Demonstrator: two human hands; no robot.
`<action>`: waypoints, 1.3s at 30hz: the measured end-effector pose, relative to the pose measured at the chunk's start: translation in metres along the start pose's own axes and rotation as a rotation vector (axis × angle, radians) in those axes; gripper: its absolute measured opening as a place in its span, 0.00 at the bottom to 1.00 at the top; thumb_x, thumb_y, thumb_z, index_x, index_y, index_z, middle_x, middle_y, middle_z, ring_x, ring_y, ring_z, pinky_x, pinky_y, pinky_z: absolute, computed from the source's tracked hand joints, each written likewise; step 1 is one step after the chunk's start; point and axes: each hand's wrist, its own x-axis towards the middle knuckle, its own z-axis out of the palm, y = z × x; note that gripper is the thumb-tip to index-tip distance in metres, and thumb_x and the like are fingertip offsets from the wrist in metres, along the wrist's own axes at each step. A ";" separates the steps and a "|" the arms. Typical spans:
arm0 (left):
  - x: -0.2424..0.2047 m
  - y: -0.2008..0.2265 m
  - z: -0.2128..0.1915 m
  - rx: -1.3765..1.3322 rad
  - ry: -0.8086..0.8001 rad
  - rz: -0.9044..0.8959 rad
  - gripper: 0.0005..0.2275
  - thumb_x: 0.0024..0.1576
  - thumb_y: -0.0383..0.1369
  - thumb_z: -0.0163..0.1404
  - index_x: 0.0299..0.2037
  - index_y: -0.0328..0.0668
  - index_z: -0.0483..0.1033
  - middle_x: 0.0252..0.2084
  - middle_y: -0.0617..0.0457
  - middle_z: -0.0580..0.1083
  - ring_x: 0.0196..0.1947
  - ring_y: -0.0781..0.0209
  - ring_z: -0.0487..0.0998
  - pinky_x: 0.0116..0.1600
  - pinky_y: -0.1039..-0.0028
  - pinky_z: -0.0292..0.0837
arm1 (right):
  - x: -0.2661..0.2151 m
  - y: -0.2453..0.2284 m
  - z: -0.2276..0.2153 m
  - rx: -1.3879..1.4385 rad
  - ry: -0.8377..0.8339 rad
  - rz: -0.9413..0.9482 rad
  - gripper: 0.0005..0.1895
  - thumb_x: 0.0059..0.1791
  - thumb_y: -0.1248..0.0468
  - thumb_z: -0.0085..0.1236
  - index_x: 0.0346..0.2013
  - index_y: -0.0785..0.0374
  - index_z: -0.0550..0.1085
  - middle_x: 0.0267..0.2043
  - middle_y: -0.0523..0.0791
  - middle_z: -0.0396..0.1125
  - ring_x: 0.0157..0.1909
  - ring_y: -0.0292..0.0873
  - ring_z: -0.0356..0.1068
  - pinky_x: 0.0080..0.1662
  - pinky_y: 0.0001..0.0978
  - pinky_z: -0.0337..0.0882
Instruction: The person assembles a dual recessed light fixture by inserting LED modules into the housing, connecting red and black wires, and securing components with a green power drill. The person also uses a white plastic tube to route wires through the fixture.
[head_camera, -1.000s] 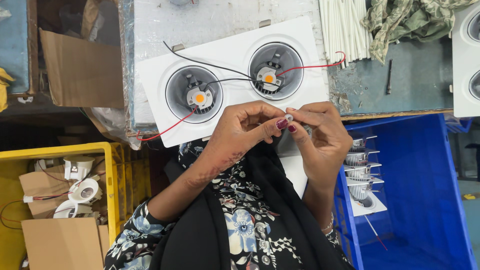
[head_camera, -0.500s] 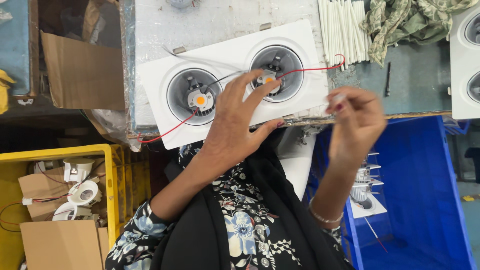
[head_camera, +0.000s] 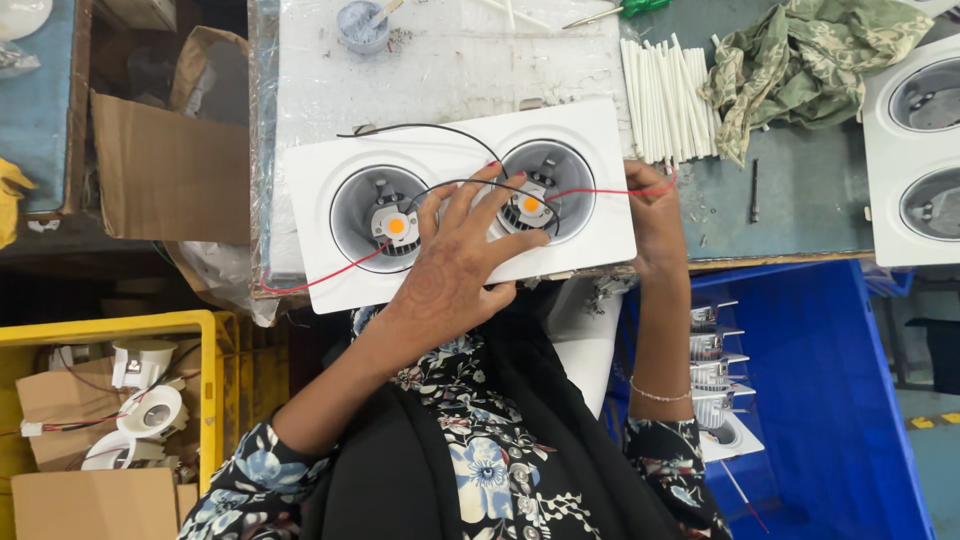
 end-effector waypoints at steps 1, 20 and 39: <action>-0.001 0.000 -0.002 -0.008 -0.007 0.010 0.21 0.43 0.28 0.61 0.50 0.53 0.80 0.71 0.43 0.62 0.74 0.42 0.55 0.70 0.45 0.46 | 0.004 0.001 0.000 0.005 -0.014 0.021 0.13 0.52 0.73 0.60 0.51 0.71 0.74 0.48 0.48 0.74 0.45 0.36 0.76 0.48 0.28 0.77; -0.005 -0.006 -0.004 -0.068 -0.052 0.044 0.20 0.43 0.27 0.60 0.48 0.55 0.80 0.70 0.45 0.64 0.76 0.43 0.53 0.72 0.47 0.45 | 0.055 -0.012 -0.003 -0.089 -0.341 0.093 0.13 0.52 0.67 0.61 0.51 0.69 0.77 0.47 0.45 0.76 0.45 0.33 0.75 0.48 0.27 0.76; -0.007 -0.006 0.000 -0.082 -0.061 0.011 0.21 0.42 0.27 0.61 0.48 0.54 0.80 0.69 0.45 0.65 0.76 0.47 0.51 0.72 0.45 0.43 | 0.068 -0.045 0.003 -0.376 -0.494 0.046 0.10 0.55 0.69 0.59 0.50 0.72 0.78 0.48 0.44 0.76 0.47 0.33 0.73 0.51 0.28 0.74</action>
